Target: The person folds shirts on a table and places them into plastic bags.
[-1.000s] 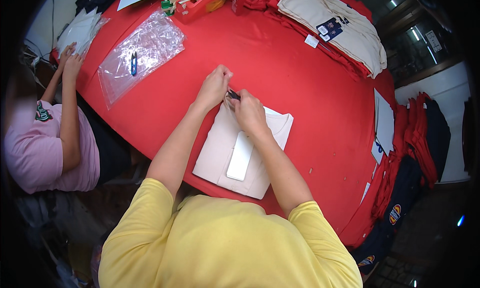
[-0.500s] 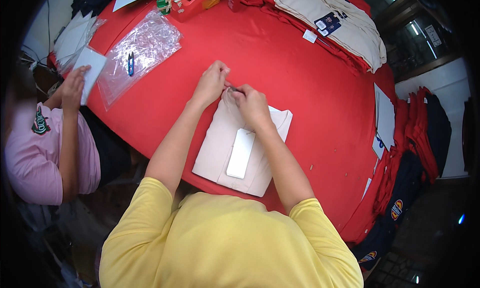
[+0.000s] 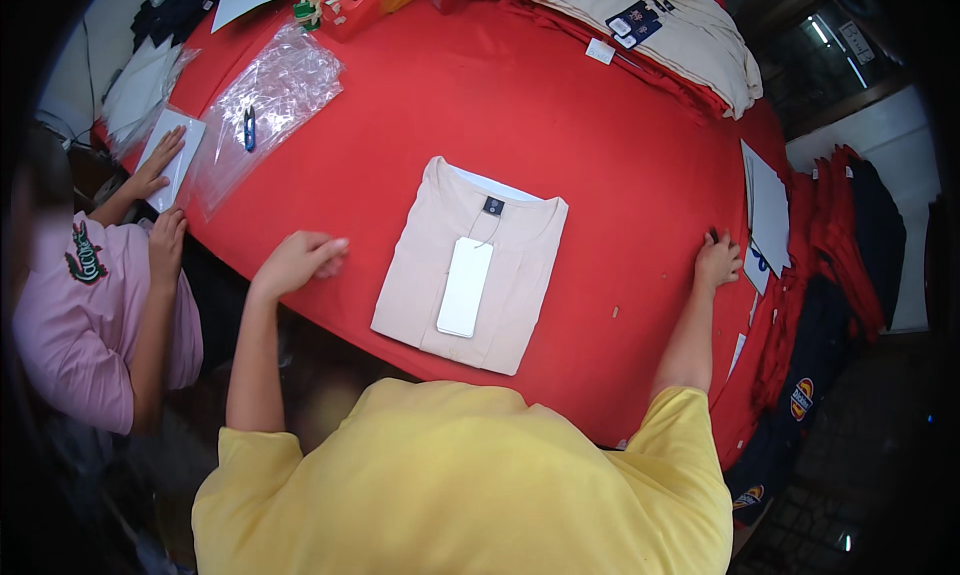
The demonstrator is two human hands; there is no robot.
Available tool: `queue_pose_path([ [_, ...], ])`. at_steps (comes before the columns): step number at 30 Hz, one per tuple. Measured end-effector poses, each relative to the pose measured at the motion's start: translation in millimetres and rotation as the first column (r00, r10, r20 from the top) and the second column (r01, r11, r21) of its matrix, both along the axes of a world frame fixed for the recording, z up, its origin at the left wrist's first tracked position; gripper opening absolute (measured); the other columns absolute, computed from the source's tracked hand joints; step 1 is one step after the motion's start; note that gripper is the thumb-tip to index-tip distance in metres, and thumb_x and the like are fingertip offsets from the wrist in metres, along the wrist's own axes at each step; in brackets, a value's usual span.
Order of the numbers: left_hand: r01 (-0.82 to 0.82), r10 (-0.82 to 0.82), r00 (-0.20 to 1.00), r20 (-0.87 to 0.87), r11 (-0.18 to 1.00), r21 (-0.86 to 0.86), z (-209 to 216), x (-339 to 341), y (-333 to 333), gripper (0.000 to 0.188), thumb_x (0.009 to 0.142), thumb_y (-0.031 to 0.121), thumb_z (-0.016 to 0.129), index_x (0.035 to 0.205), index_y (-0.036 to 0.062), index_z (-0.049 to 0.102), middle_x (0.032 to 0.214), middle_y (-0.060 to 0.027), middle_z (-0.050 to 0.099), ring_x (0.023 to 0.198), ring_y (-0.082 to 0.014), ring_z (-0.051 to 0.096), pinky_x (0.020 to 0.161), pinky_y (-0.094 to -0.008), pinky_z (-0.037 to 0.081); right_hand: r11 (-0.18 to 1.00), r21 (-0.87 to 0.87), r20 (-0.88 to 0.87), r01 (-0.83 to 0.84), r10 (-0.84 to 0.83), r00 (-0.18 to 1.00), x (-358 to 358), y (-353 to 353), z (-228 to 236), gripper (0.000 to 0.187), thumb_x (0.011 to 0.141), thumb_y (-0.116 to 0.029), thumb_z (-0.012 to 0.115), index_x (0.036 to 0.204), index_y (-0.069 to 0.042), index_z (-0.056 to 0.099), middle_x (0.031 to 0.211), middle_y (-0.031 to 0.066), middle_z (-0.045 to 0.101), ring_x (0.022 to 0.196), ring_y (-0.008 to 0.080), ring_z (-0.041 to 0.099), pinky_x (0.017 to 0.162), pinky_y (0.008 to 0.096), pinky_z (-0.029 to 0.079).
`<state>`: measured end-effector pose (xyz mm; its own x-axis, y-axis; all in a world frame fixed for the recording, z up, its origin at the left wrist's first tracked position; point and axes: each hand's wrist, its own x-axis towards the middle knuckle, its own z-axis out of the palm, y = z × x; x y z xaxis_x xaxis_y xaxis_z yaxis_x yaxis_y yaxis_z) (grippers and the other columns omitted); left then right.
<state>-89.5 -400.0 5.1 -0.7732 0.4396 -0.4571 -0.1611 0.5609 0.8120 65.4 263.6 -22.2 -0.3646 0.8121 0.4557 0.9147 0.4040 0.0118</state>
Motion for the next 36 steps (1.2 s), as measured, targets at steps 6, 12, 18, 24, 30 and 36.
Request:
queue_pose_path([
  [6,-0.070,0.083,0.993,-0.079,0.984,0.164,-15,-40,111,0.033,0.095,0.019,0.057,0.114,-0.0071,0.061,0.093,-0.0124,0.068,0.079,-0.0174,0.067,0.073,-0.0289,0.055,0.226,-0.717,-0.587,-0.659,0.314,0.746,-63,-146,12,0.038,0.094,-0.031,0.058,0.122,-0.005,0.061,0.112,0.0164,0.065,0.096,0.0257,0.064,0.087,0.0373,0.049],
  [12,-0.142,0.151,0.982,-0.114,0.986,0.082,-6,-66,159,0.035,0.087,0.017,0.068,0.110,-0.0084,0.062,0.095,-0.0146,0.068,0.084,-0.0205,0.066,0.078,-0.0303,0.052,0.255,-0.722,-0.429,-0.643,0.564,0.706,-77,-221,19,0.048,0.076,-0.036,0.073,0.110,-0.003,0.066,0.106,0.0141,0.063,0.108,0.0299,0.053,0.090,0.0420,0.045],
  [18,-0.186,0.214,0.970,-0.114,0.959,0.215,-24,-72,162,0.028,0.081,0.013,0.073,0.102,-0.0020,0.063,0.093,-0.0132,0.066,0.082,-0.0201,0.063,0.073,-0.0310,0.051,0.370,-0.601,-0.259,-0.708,0.748,0.611,-77,-241,33,0.037,0.073,-0.029,0.073,0.097,-0.001,0.067,0.102,0.0145,0.065,0.100,0.0348,0.058,0.085,0.0457,0.047],
  [24,-0.162,0.234,0.961,-0.146,0.908,0.386,30,-42,163,0.028,0.086,0.007,0.066,0.112,-0.0008,0.061,0.101,-0.0115,0.065,0.092,-0.0168,0.061,0.082,-0.0299,0.049,-0.114,-0.635,-0.737,-0.764,0.385,0.555,-64,-224,36,0.026,0.086,-0.010,0.064,0.108,0.000,0.055,0.092,0.0094,0.066,0.085,0.0173,0.062,0.076,0.0295,0.049],
  [30,0.106,0.220,0.885,-0.410,0.764,0.637,114,-42,95,0.024,0.086,-0.002,0.061,0.110,0.0007,0.066,0.098,-0.0034,0.066,0.089,-0.0083,0.059,0.081,-0.0231,0.047,-0.334,-0.304,-0.942,-0.892,0.246,0.229,-83,-268,146,0.025,0.088,0.004,0.057,0.113,0.000,0.053,0.086,0.0070,0.066,0.080,0.0106,0.062,0.071,0.0242,0.049],
  [36,0.133,0.412,0.628,-0.660,0.779,0.613,174,-41,17,0.023,0.085,-0.006,0.060,0.106,0.0010,0.067,0.097,-0.0031,0.066,0.088,-0.0071,0.058,0.079,-0.0220,0.046,-0.271,0.028,-0.598,-0.962,0.767,-0.233,-109,-338,234,0.041,0.072,0.017,0.057,0.106,-0.004,0.068,0.085,0.0120,0.069,0.077,0.0207,0.068,0.068,0.0289,0.051],
])
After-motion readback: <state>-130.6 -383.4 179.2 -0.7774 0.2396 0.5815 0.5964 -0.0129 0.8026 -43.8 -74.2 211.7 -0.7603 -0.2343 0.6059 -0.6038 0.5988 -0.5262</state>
